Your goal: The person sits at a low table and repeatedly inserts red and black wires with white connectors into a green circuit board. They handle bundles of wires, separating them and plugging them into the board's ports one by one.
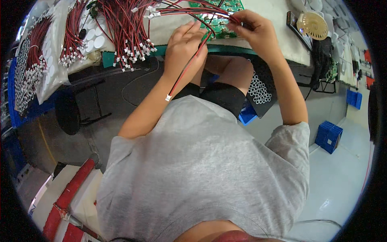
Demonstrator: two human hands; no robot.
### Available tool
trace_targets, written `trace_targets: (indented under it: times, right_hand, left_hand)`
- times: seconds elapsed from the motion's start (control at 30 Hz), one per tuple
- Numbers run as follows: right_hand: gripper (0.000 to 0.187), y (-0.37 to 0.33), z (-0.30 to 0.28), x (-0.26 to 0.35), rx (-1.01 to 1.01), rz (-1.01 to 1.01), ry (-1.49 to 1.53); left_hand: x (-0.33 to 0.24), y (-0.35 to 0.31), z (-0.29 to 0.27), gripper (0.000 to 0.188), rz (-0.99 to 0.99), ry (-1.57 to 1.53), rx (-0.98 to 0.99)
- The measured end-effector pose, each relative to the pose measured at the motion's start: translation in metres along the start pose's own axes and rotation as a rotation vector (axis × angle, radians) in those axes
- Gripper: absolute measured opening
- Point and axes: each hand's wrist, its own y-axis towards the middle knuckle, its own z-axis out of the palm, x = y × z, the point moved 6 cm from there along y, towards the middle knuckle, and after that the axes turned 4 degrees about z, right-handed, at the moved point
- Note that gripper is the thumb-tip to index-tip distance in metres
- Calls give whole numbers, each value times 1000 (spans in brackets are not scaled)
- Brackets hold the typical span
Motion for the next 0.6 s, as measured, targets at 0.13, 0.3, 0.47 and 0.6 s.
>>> trace_targets:
  times: [0.13,0.3,0.47,0.6]
  right_hand:
    - [8,25,-31,30,-14,-2,-279]
    - [6,69,-74,16,-227,-239,-762]
    - [7,129,-141,-23,-541,-145,-903]
    - [7,159,-170,-51,-469,223,-276]
  left_hand:
    - [2,-1,0,23,-19,-52,-10]
    - [0,0,-2,21,19,-46,-57]
    - [-2,2,-4,22,14,-9,-29]
    - [-2,3,-6,24,-6,-19,-10]
